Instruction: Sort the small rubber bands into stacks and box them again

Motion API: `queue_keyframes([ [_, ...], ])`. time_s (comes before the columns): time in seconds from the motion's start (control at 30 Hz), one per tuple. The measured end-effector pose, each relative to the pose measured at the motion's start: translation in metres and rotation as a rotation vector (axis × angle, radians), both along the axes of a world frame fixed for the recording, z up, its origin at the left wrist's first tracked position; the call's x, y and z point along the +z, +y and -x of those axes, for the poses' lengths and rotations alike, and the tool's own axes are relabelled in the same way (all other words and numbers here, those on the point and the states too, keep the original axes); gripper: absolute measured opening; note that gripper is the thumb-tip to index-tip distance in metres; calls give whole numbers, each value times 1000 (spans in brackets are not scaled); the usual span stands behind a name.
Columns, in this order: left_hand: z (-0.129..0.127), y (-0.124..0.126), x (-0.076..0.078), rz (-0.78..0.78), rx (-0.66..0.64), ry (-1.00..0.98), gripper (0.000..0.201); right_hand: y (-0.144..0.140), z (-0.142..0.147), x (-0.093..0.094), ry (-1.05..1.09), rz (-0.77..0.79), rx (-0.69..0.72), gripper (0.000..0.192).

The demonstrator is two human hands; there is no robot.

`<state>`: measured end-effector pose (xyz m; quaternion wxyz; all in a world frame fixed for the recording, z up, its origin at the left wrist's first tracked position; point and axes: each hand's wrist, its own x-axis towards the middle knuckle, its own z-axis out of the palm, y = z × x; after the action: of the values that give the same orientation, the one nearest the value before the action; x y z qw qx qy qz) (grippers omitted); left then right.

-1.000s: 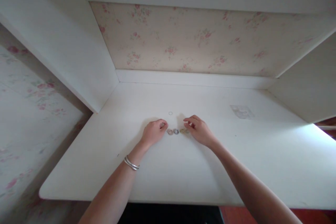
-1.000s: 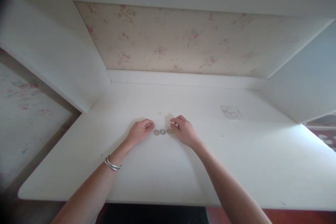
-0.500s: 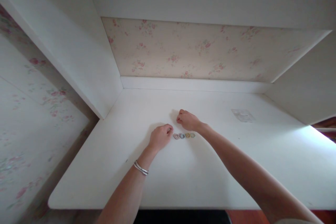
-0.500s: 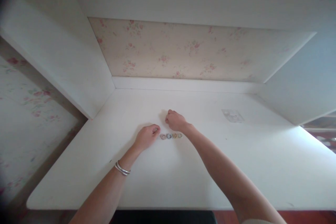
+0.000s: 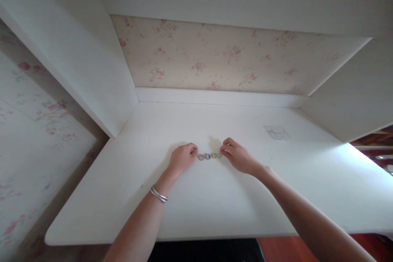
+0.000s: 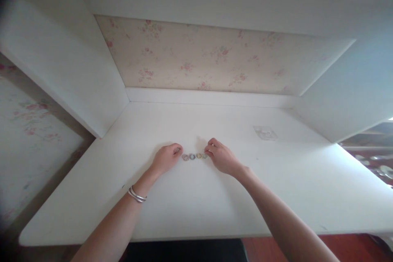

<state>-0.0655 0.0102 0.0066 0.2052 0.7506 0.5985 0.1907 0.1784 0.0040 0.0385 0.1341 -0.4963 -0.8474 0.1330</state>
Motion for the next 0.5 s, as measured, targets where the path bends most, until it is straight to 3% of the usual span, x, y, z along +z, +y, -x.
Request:
queue_keyframes([
  [0.3,-1,-1,3,10,3,5,26,-9,-3,-11,-92,-34,16,24],
  [0.5,-1,0,1,-6,4,-4,24,-10,-2,-8,-107,-67,29,24],
])
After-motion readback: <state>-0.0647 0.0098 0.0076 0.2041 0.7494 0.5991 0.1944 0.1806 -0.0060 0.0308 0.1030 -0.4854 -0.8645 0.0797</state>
